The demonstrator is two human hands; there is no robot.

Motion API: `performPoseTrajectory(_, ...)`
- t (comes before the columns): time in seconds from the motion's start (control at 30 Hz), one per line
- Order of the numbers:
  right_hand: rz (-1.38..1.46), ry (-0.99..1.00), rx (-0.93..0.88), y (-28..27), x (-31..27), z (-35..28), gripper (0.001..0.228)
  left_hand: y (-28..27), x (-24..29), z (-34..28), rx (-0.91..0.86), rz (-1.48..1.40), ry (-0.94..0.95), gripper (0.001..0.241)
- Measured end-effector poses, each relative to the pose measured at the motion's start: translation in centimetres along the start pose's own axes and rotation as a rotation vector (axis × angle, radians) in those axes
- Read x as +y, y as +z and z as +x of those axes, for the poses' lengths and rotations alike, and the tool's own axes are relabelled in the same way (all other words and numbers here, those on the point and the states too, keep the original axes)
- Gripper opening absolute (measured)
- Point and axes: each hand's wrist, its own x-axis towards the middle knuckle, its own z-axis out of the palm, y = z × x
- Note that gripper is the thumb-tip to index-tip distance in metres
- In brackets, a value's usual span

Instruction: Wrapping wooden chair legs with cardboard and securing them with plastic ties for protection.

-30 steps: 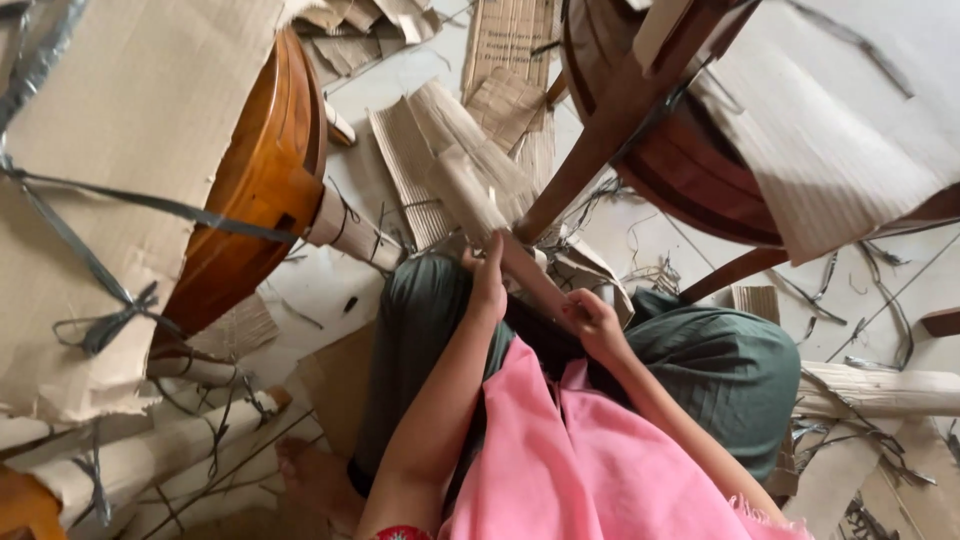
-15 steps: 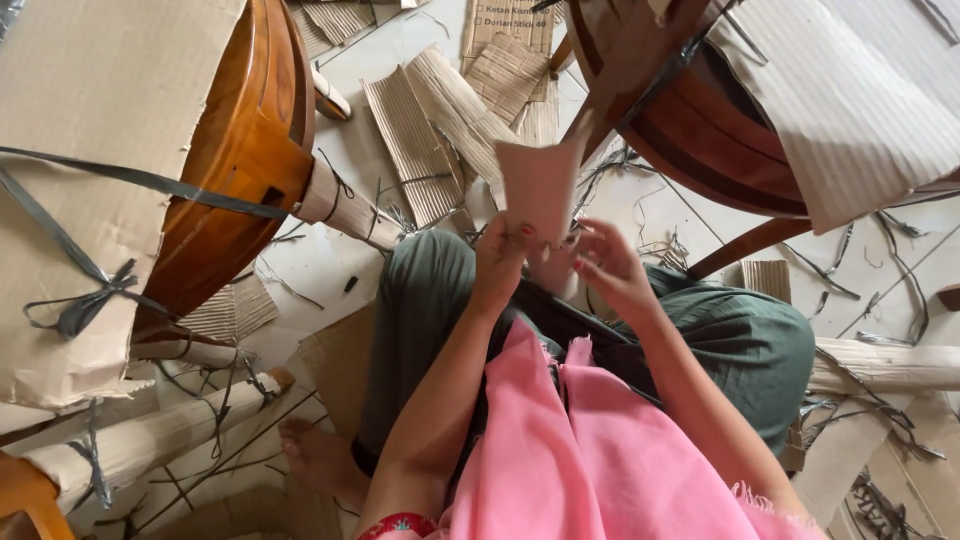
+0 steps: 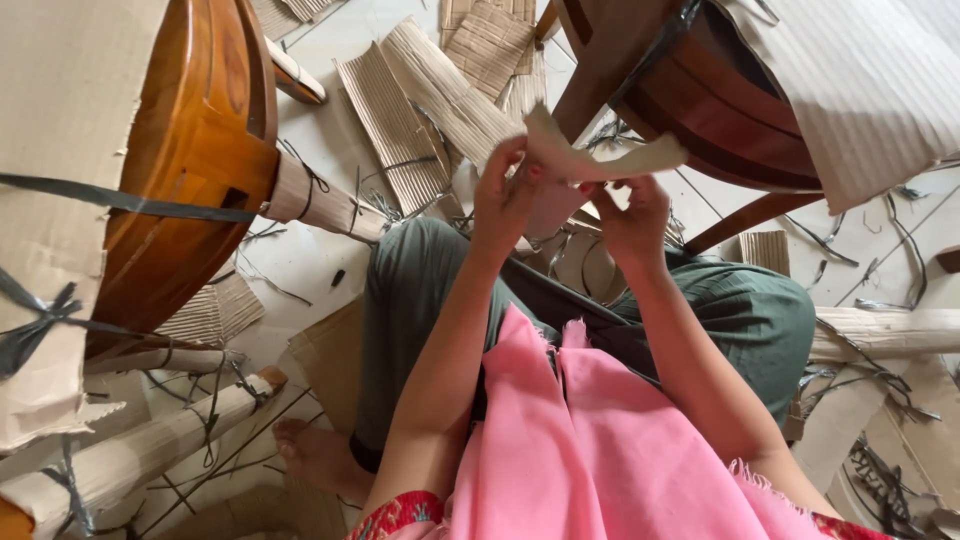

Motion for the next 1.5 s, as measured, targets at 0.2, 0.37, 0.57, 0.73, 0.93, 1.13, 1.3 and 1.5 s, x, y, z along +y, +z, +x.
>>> performPoseTrajectory(0.2, 0.215, 0.107, 0.035, 0.5, -0.6, 0.4, 0.017, -1.1, -2.4, -1.0, -0.022, 0.086, -0.075, 0.063)
performPoseTrajectory(0.37, 0.309, 0.111, -0.012, 1.7, -1.2, -0.7, 0.014, -0.1, -1.5, -0.6, -0.033, 0.134, -0.137, 0.075)
performPoseTrajectory(0.57, 0.331, 0.025, -0.126, 1.6, -3.0, 0.2, 0.035, 0.3, -1.7, 0.1, -0.044, -0.006, -0.146, 0.081)
performPoseTrajectory(0.73, 0.500, -0.007, -0.135, 1.9, -2.8, -0.1, 0.035, -0.2, -3.0, 1.2, -0.058, -0.075, -0.127, 0.074)
performPoseTrajectory(0.93, 0.482, -0.004, -0.208, 2.3, -0.9, -0.2, 0.035, -0.1, -2.0, 2.8, -0.065, 0.019, -0.001, 0.041)
performPoseTrajectory(1.13, 0.532, 0.033, -0.237, 3.3, 0.6, -0.2, 0.057, 0.3, -3.5, 4.2, -0.020, 0.075, 0.184, 0.017)
performPoseTrajectory(1.3, 0.653, 0.150, -0.096, 5.0, 2.6, -0.4, 0.007, 2.2, -2.0, 4.9, 0.151, 0.084, 0.147, 0.010)
performPoseTrajectory(1.5, 0.708, 0.228, -0.006, 6.3, 2.4, 0.3, 0.013, 3.5, -2.1, 5.7, 0.244, 0.075, 0.107, 0.008)
